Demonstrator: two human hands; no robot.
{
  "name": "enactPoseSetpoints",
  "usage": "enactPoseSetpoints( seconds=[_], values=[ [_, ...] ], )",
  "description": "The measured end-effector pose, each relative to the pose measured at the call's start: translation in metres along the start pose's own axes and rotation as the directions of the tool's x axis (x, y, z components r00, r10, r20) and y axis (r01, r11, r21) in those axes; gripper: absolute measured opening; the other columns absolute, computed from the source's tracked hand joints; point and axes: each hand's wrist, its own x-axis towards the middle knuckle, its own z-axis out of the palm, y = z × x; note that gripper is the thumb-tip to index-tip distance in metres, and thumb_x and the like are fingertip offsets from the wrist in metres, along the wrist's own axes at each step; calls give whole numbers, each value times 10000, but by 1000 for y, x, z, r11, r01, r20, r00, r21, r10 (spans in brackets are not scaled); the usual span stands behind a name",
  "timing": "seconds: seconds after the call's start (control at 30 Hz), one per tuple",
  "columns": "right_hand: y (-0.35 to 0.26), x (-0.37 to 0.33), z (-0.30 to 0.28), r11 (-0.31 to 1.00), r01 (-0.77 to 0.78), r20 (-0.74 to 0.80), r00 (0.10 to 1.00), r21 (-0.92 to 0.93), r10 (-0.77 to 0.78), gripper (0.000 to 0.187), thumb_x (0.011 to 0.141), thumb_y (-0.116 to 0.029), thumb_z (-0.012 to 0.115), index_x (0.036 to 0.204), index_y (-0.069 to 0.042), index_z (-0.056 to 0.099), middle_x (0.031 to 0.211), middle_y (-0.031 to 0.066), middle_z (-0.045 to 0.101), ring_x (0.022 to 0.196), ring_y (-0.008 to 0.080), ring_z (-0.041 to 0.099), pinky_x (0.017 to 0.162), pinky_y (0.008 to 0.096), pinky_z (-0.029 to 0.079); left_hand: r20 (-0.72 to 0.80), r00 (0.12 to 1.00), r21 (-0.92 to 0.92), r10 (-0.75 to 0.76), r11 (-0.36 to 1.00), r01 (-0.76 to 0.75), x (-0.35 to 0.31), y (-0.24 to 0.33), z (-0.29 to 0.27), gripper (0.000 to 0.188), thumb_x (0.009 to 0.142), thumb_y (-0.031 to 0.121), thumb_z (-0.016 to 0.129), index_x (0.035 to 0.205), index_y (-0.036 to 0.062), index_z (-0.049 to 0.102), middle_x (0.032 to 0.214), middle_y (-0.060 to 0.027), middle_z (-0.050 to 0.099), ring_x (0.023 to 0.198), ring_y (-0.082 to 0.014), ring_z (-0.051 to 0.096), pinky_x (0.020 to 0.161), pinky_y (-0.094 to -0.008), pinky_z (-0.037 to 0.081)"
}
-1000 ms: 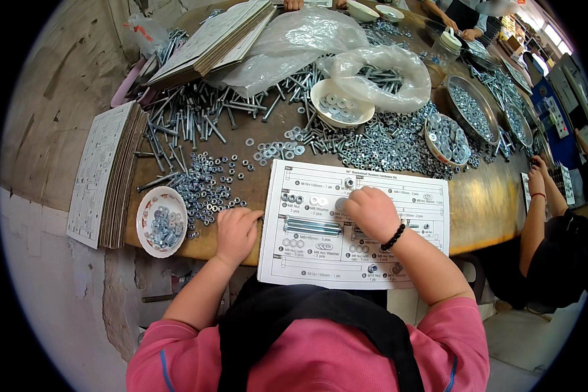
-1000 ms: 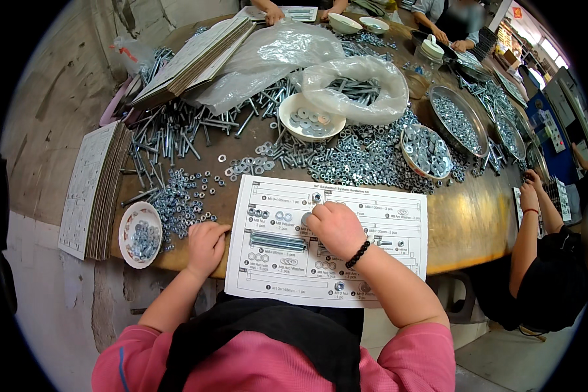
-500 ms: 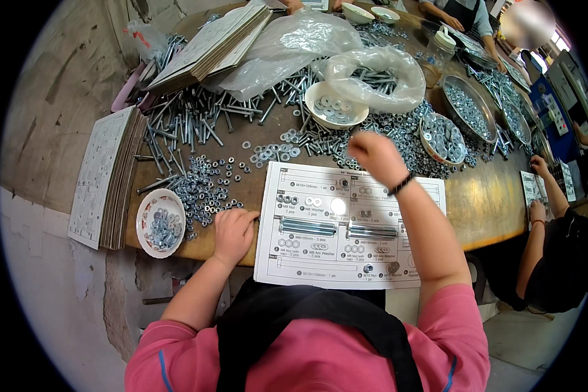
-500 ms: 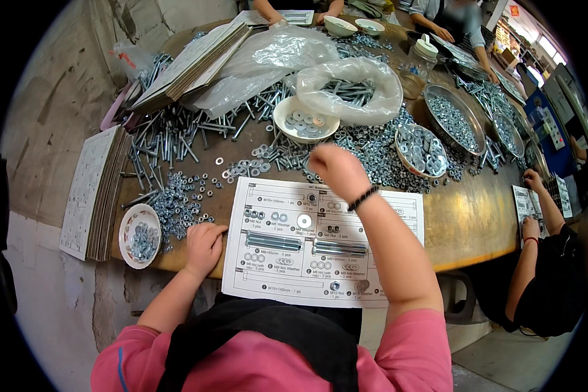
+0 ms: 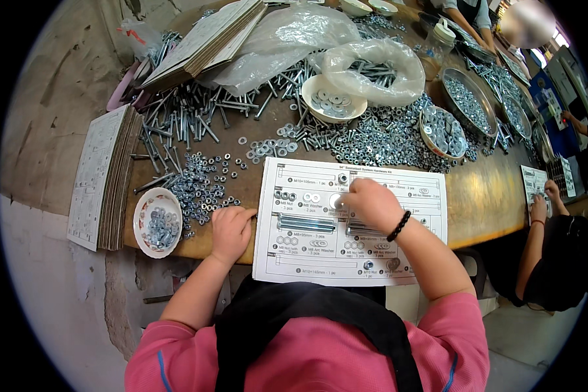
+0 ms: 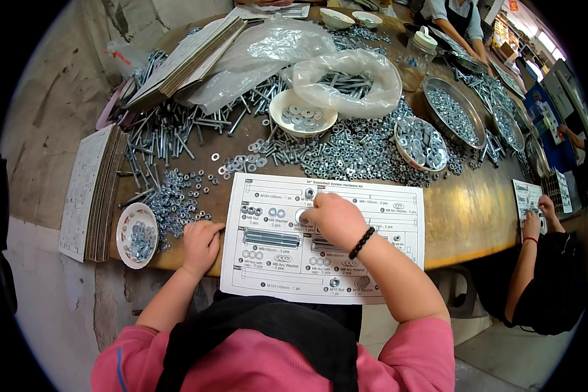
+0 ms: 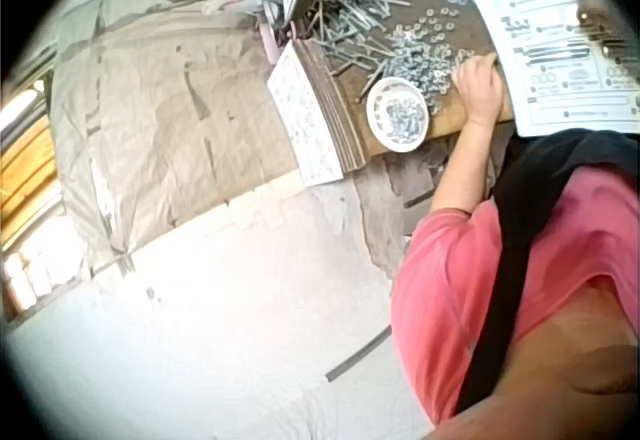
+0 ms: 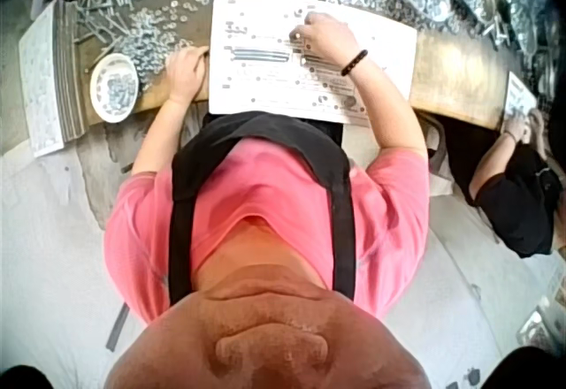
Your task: The person sorts metal fasteners, including bolts, nuts, and washers, from a large pile on a table. They place the items onto a printed instruction sheet according to the layout shown, organizing them into specific groups.
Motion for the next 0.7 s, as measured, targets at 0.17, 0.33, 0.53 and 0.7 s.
enactPoseSetpoints(
  seconds=[0.17, 0.33, 0.53, 0.7],
  values=[
    [16, -5, 24, 988, 85, -84, 992, -129, -96, 247, 803, -150, 532, 1003, -207, 666, 867, 95, 544, 896, 263, 544, 747, 351, 468, 13, 1000, 3, -10, 1000, 10, 1, 1, -1, 210, 713, 46, 596, 907, 108, 647, 813, -30, 565, 799, -228, 533, 759, -355, 361],
    [18, -3, 25, 982, 142, -117, 981, -123, -157, 262, 781, -122, 544, 997, -208, 664, 836, 87, 539, 856, 266, 540, 712, 355, 462, -7, 1000, 35, -6, 999, 6, 0, 0, -2, 220, 708, 70, 599, 914, 127, 650, 816, -22, 566, 811, -219, 537, 763, -359, 360],
    [11, -9, 25, 985, 173, -358, 920, 4, -160, 260, 740, -35, 582, 969, -133, 660, 779, 91, 553, 762, 273, 547, 644, 358, 462, -42, 997, -68, -63, 996, 60, 5, 5, -18, 179, 734, 83, 613, 907, 117, 638, 847, -30, 583, 840, -219, 551, 769, -359, 376],
    [3, -22, 20, 974, 207, -444, 884, 90, -147, 236, 735, 0, 596, 952, -76, 653, 798, 99, 567, 757, 273, 558, 649, 354, 465, -107, 974, -41, -202, 979, 198, 48, -35, -76, 154, 754, 93, 614, 903, 57, 605, 900, -105, 587, 882, -297, 550, 783, -388, 431]
  ],
)
